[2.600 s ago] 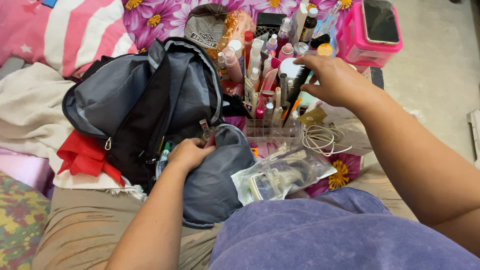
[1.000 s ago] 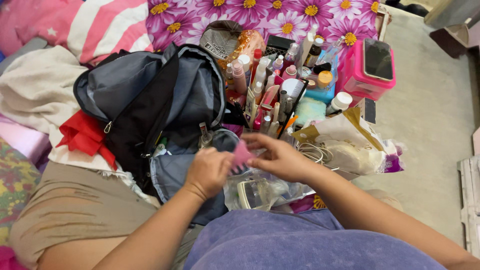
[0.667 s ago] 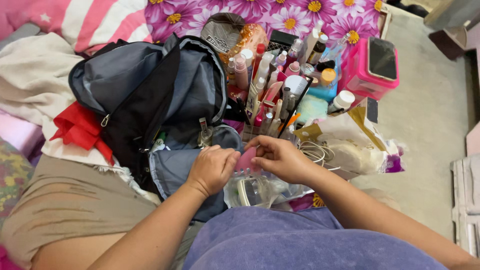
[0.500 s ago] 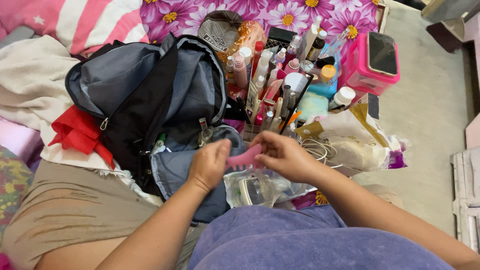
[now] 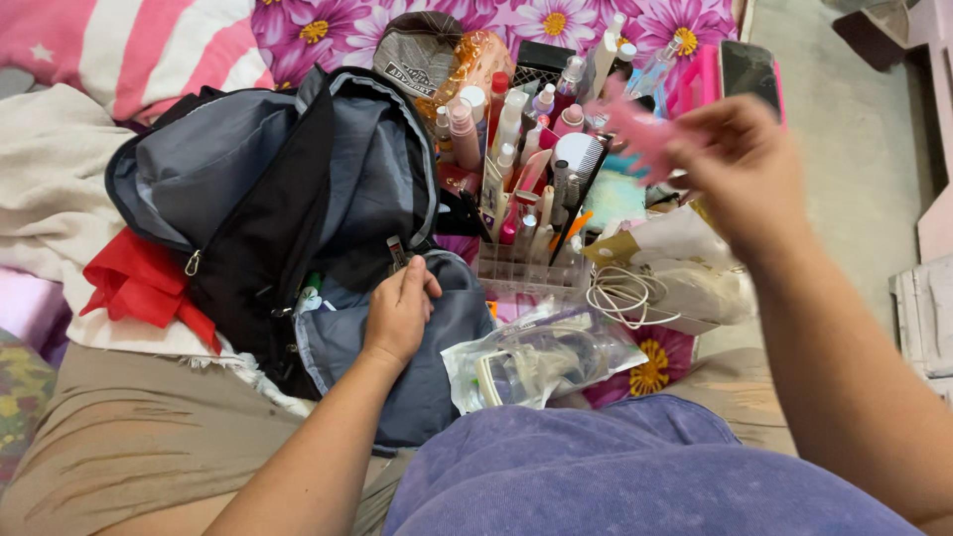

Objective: The person packs a black backpack with daily essentials including a hairbrush, pens, a small bottle, and a box. They place each item into the bag, then zip the main compartment and a front pocket closed.

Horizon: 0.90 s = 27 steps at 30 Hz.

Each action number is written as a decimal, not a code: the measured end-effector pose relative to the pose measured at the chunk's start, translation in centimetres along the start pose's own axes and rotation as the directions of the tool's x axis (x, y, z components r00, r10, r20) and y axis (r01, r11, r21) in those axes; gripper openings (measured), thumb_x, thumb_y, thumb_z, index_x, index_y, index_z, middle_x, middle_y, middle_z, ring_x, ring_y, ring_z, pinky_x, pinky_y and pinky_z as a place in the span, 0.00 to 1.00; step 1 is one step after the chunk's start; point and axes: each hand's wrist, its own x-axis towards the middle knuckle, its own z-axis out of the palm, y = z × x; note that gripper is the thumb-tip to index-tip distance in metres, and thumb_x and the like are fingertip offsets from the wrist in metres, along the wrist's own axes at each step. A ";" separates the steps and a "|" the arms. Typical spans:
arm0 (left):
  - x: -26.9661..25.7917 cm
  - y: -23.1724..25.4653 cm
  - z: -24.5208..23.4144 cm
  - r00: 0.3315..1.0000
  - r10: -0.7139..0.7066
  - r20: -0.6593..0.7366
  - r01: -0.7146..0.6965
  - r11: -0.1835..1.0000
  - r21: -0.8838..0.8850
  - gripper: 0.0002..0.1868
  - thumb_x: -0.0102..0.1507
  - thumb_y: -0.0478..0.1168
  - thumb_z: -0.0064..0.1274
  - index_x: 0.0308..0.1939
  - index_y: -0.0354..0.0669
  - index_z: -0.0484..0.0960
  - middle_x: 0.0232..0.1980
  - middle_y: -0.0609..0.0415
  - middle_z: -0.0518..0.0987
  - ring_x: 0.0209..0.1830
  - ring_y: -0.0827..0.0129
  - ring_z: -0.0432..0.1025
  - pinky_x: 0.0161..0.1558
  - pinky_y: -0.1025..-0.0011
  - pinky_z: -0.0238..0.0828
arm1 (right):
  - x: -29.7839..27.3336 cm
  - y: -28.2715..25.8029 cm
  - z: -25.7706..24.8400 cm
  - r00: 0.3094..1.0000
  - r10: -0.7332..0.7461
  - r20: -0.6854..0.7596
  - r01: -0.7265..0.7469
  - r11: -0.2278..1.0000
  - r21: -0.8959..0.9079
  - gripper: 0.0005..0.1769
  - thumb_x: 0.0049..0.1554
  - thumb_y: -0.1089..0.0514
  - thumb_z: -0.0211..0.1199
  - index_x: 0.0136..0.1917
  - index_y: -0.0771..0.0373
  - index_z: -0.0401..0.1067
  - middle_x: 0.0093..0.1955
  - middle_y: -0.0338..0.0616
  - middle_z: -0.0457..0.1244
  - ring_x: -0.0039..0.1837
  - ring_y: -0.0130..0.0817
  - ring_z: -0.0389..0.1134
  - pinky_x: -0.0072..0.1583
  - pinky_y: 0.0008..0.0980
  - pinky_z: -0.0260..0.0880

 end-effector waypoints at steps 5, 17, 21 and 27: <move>-0.1 -0.4 0.1 1.000 0.009 -0.003 -0.009 1.000 -0.018 0.30 0.72 0.56 0.36 0.26 0.39 0.79 0.17 0.57 0.71 0.19 0.75 0.68 0.27 0.73 0.64 | 4.3 1.3 -4.5 0.994 -0.007 -0.113 -0.023 0.965 -0.263 0.12 0.62 0.68 0.70 0.58 0.67 0.73 0.51 0.44 0.70 0.49 0.27 0.70 0.48 0.26 0.69; 0.0 -0.6 0.3 0.999 -0.025 -0.038 0.028 0.997 0.068 0.30 0.71 0.57 0.38 0.26 0.39 0.79 0.19 0.56 0.73 0.21 0.73 0.70 0.29 0.72 0.67 | 14.4 13.2 -5.9 0.965 0.260 -0.031 -0.256 0.916 -0.310 0.11 0.58 0.68 0.67 0.55 0.69 0.76 0.45 0.47 0.71 0.44 0.32 0.74 0.47 0.29 0.77; 0.3 -0.6 0.3 0.999 -0.027 -0.040 0.031 0.995 0.097 0.30 0.70 0.57 0.39 0.26 0.39 0.80 0.19 0.54 0.73 0.21 0.72 0.71 0.29 0.71 0.67 | 15.0 14.4 -5.5 0.957 0.286 -0.050 -0.281 0.871 -0.403 0.11 0.57 0.67 0.66 0.54 0.68 0.79 0.45 0.45 0.72 0.44 0.28 0.74 0.48 0.28 0.77; 0.2 -0.8 0.5 0.998 -0.025 -0.060 0.033 0.991 0.132 0.29 0.70 0.57 0.39 0.26 0.38 0.79 0.20 0.54 0.75 0.22 0.72 0.72 0.30 0.70 0.68 | 15.2 13.1 -4.8 0.986 0.157 -0.053 -0.156 0.776 -0.611 0.11 0.53 0.67 0.70 0.52 0.63 0.82 0.43 0.42 0.72 0.43 0.26 0.73 0.48 0.29 0.73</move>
